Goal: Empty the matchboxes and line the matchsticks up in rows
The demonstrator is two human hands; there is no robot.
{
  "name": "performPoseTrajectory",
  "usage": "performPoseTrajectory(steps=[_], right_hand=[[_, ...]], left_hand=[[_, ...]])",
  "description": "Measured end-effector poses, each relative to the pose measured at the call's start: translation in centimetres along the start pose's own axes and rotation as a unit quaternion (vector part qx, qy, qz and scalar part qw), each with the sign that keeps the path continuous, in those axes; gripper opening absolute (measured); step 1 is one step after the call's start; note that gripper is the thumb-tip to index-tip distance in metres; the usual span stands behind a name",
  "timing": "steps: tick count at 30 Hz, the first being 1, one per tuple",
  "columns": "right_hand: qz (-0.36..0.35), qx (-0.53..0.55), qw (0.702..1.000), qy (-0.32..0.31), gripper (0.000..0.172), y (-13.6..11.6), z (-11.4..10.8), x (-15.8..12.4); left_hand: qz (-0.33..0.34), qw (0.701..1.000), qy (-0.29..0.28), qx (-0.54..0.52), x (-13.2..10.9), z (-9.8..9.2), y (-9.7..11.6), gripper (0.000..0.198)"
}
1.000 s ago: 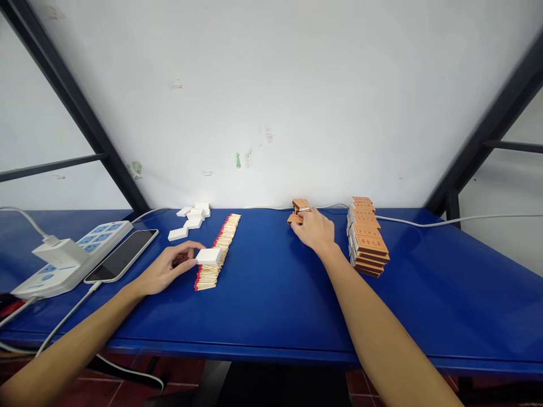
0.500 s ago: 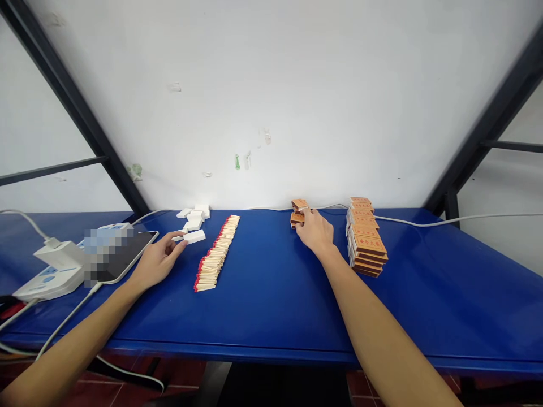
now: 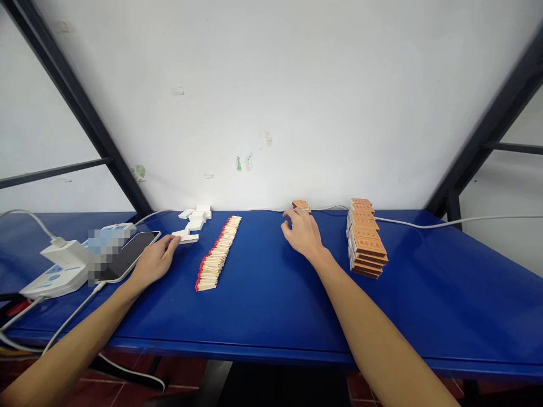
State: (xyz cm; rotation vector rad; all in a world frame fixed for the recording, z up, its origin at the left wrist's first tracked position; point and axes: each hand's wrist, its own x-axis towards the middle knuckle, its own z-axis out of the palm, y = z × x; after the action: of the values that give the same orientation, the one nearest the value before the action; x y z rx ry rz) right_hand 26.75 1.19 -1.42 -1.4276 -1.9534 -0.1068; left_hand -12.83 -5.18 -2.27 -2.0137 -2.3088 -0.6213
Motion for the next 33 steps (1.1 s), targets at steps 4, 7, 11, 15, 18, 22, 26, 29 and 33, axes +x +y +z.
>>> performPoseTrajectory(steps=[4,7,11,15,18,22,26,29,33], right_hand=[[-0.029,0.033,0.998,-0.037,0.023,-0.6,0.3,-0.3],[-0.010,0.030,0.998,-0.051,0.022,-1.0,0.6,-0.7],[0.042,0.038,0.997,-0.043,0.017,-1.9,0.7,-1.2],[0.054,0.056,0.997,-0.004,0.020,-2.7,0.7,-1.6],[0.039,0.078,0.996,-0.030,0.020,-2.8,0.5,-1.6],[0.034,0.084,0.992,-0.092,0.020,-2.8,0.7,-1.4],[0.055,0.075,0.994,-0.065,0.021,-2.9,1.0,-1.4],[0.049,0.078,0.995,-0.047,0.023,-2.9,1.0,-1.7],[0.038,0.077,0.994,-0.061,0.022,-2.8,0.5,-1.7]], left_hand=[[0.004,1.000,-0.017,-0.001,-0.1,0.1,0.2,0.057],[0.003,1.000,-0.014,0.027,-0.2,0.2,0.5,0.058],[0.031,0.997,-0.002,0.069,0.4,-0.1,1.6,0.063],[0.081,0.995,0.057,0.024,0.0,-1.7,5.9,0.050],[0.214,0.970,0.082,-0.087,-3.0,-3.3,12.2,0.036],[0.457,0.879,0.034,-0.133,-8.3,-3.0,22.7,0.024],[0.522,0.849,0.038,-0.068,-8.7,0.8,31.3,0.029],[0.496,0.864,0.051,-0.064,-6.7,3.6,34.9,0.039],[0.509,0.857,0.038,-0.073,-5.8,5.5,36.6,0.042]])
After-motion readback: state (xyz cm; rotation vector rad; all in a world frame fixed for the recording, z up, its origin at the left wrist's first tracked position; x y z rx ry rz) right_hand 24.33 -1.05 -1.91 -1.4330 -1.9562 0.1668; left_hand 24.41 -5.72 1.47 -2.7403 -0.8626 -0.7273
